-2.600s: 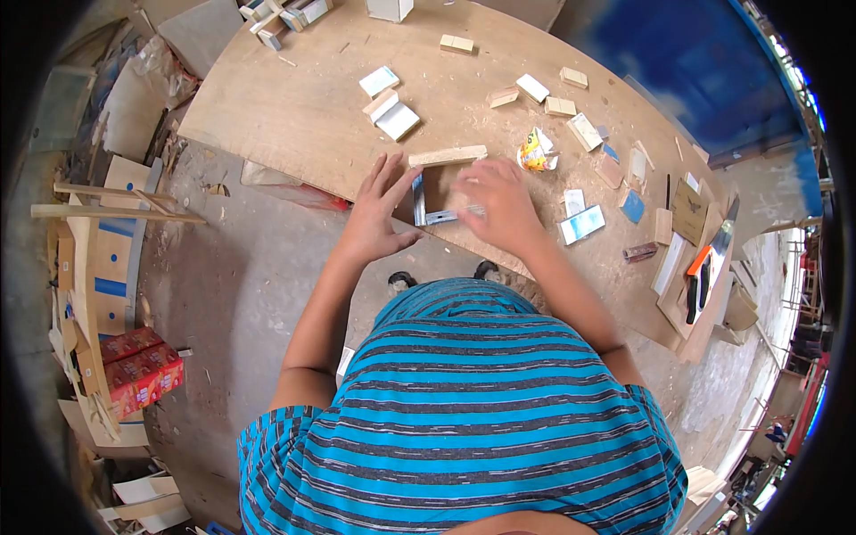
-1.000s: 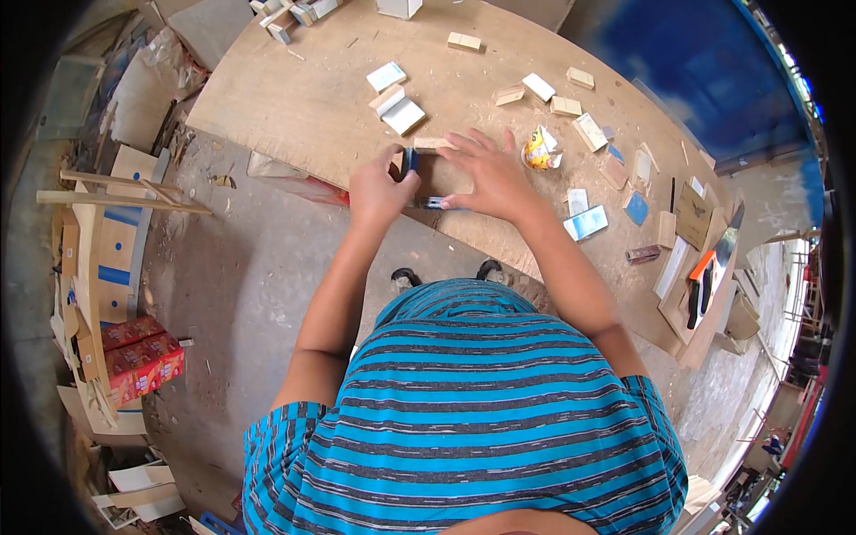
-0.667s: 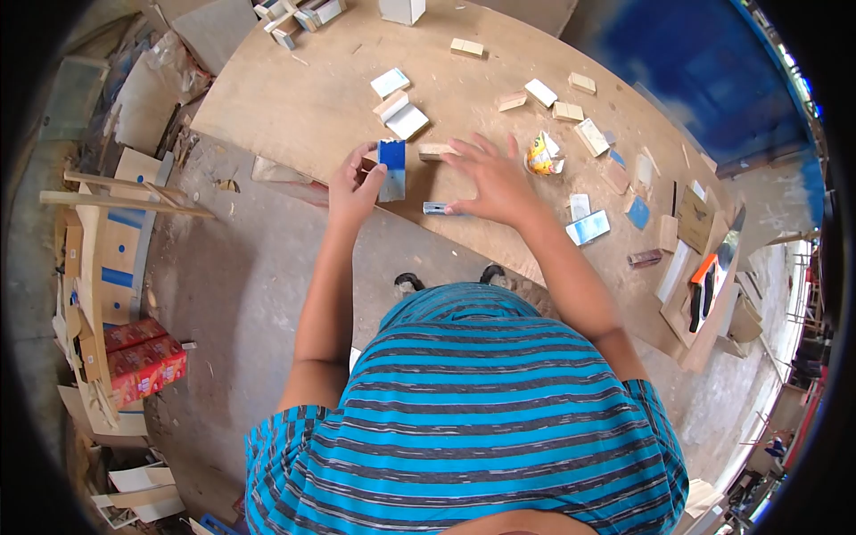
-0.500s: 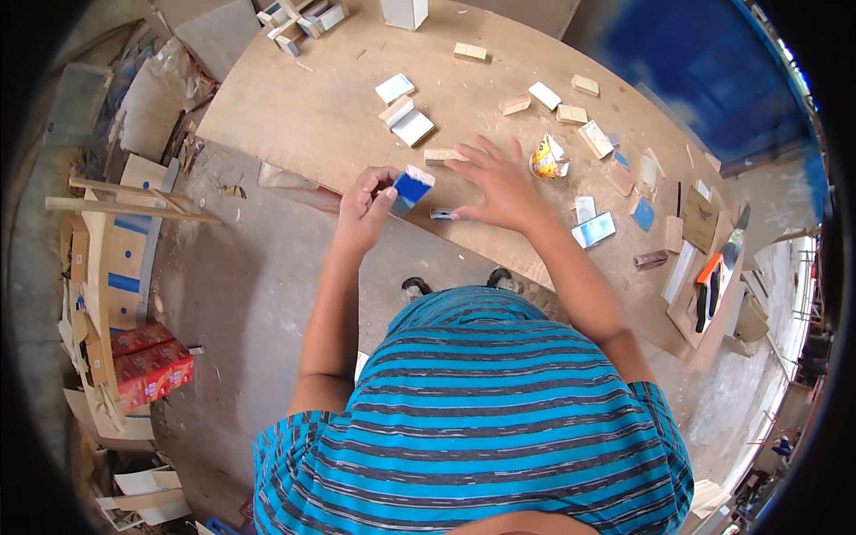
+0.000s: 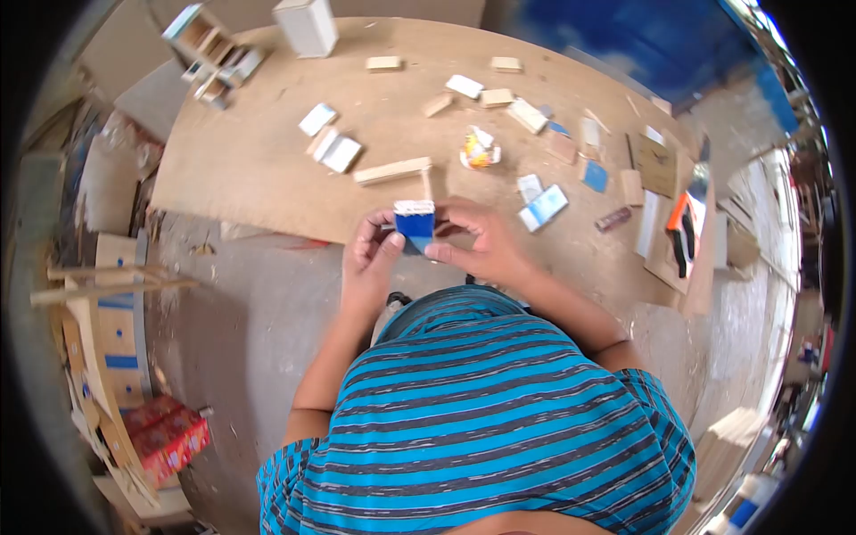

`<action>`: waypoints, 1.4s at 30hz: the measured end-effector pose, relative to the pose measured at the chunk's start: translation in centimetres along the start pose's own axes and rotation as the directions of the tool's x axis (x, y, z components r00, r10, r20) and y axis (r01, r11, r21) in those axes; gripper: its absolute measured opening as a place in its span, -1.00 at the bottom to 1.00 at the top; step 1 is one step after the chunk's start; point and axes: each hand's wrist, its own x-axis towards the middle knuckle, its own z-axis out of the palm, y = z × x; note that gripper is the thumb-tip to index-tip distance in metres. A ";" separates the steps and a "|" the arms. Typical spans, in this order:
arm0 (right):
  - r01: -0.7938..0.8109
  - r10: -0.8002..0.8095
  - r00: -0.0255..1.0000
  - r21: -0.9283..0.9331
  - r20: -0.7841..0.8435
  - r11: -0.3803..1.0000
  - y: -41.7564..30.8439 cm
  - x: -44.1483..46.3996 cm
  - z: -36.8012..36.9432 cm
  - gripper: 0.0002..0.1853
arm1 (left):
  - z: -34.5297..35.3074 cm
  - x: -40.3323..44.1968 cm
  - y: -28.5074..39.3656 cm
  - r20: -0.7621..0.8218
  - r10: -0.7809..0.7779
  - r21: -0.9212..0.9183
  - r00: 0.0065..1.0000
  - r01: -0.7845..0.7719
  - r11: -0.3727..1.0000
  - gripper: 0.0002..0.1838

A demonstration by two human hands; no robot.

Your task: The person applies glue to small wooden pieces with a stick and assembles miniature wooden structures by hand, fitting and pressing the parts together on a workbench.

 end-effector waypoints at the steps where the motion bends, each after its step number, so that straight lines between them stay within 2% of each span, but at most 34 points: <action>1: -0.126 0.133 0.990 0.123 -0.049 0.984 1.3 -1.4 0.0 -0.58 | 1.0 -0.1 -0.7 0.024 -0.057 0.000 0.998 0.057 0.998 -0.71; 2: -0.237 0.265 0.961 0.256 -0.079 0.937 2.6 -2.4 -0.3 -0.61 | 1.6 -0.1 -1.9 0.048 -0.077 0.030 0.996 0.075 0.997 -0.67; 5: -0.248 0.284 0.946 0.216 -0.156 0.944 5.8 -6.2 -4.4 -0.66 | 3.0 -0.9 -2.7 0.150 -0.129 0.125 0.980 0.110 0.986 -0.56; 7: -0.368 0.441 0.854 0.277 -0.276 0.887 6.3 -9.4 -8.7 -0.70 | 2.8 -1.2 -3.0 0.182 -0.128 0.273 0.975 0.074 0.959 -0.58; 9: -0.449 0.502 0.731 0.229 -0.462 0.864 7.4 -11.8 -12.5 -0.76 | 2.2 -1.3 -3.4 0.238 -0.178 0.380 0.955 0.077 0.922 -0.62; 11: -0.520 0.537 0.633 0.207 -0.558 0.829 9.3 -13.9 -15.8 -0.75 | 3.0 -0.9 -2.7 0.270 -0.161 0.484 0.949 0.011 0.875 -0.67; 14: -0.681 0.440 0.645 -0.209 -0.625 0.702 10.6 -14.6 -18.2 -0.71 | 4.2 -0.3 -3.0 0.336 -0.144 0.538 0.931 -0.065 0.840 -0.70; 17: -0.779 0.491 0.627 -0.487 -0.605 0.395 7.9 -12.6 -18.0 -0.68 | 5.1 -0.1 -3.6 0.394 -0.129 0.537 0.910 -0.114 0.836 -0.71; 19: -0.607 0.040 0.760 -0.688 -0.648 0.398 7.4 -11.2 -16.9 -0.71 | 5.5 0.1 -3.8 0.412 -0.125 0.536 0.903 -0.129 0.834 -0.72; 20: -0.520 -0.197 0.772 -0.778 -0.605 0.352 7.2 -10.3 -16.2 -0.72 | 5.7 0.2 -3.9 0.413 -0.123 0.537 0.902 -0.132 0.833 -0.73; 22: -0.465 -0.216 0.792 -0.794 -0.571 0.391 6.8 -7.9 -15.2 -0.76 | 6.2 0.3 -4.0 0.420 -0.128 0.547 0.899 -0.138 0.826 -0.74; 24: -0.506 -0.017 0.843 -0.803 -0.538 0.313 5.3 -5.0 -13.5 -0.67 | 6.6 0.5 -4.0 0.430 -0.134 0.568 0.893 -0.152 0.809 -0.75; 27: -0.535 0.293 0.822 -0.839 -0.489 0.101 4.9 -1.4 -11.9 -0.56 | 7.2 0.5 -4.4 0.419 -0.130 0.553 0.898 -0.139 0.821 -0.76; 28: -0.513 0.257 0.840 -0.854 -0.478 0.087 6.1 -0.9 -12.1 -0.49 | 7.3 0.6 -4.3 0.419 -0.108 0.560 0.902 -0.163 0.813 -0.76; 31: -0.480 0.204 0.876 -0.821 -0.436 0.307 7.6 -0.8 -13.2 -0.52 | 7.3 0.7 -4.0 0.407 -0.045 0.582 0.912 -0.221 0.782 -0.76; 34: -0.366 0.106 0.913 -0.676 -0.395 0.639 7.2 -1.4 -15.1 -0.49 | 7.4 1.0 -3.8 0.387 0.006 0.606 0.922 -0.259 0.752 -0.76; 36: -0.218 -0.057 0.928 -0.659 -0.369 0.720 7.4 -1.8 -16.1 -0.51 | 7.7 1.3 -3.5 0.372 0.026 0.616 0.928 -0.268 0.740 -0.76; 38: -0.082 -0.194 0.920 -0.651 -0.341 0.755 7.4 -2.1 -16.9 -0.49 | 8.1 2.1 -3.1 0.398 0.088 0.620 0.913 -0.339 0.708 -0.75; 41: -0.023 -0.224 0.902 -0.559 -0.370 0.829 5.8 -2.2 -16.7 -0.47 | 8.7 3.2 -2.5 0.406 0.181 0.626 0.895 -0.418 0.658 -0.67; 42: -0.029 -0.131 0.918 -0.392 -0.375 0.919 5.3 -2.3 -16.4 -0.46 | 9.0 3.5 -2.3 0.403 0.212 0.629 0.890 -0.438 0.642 -0.63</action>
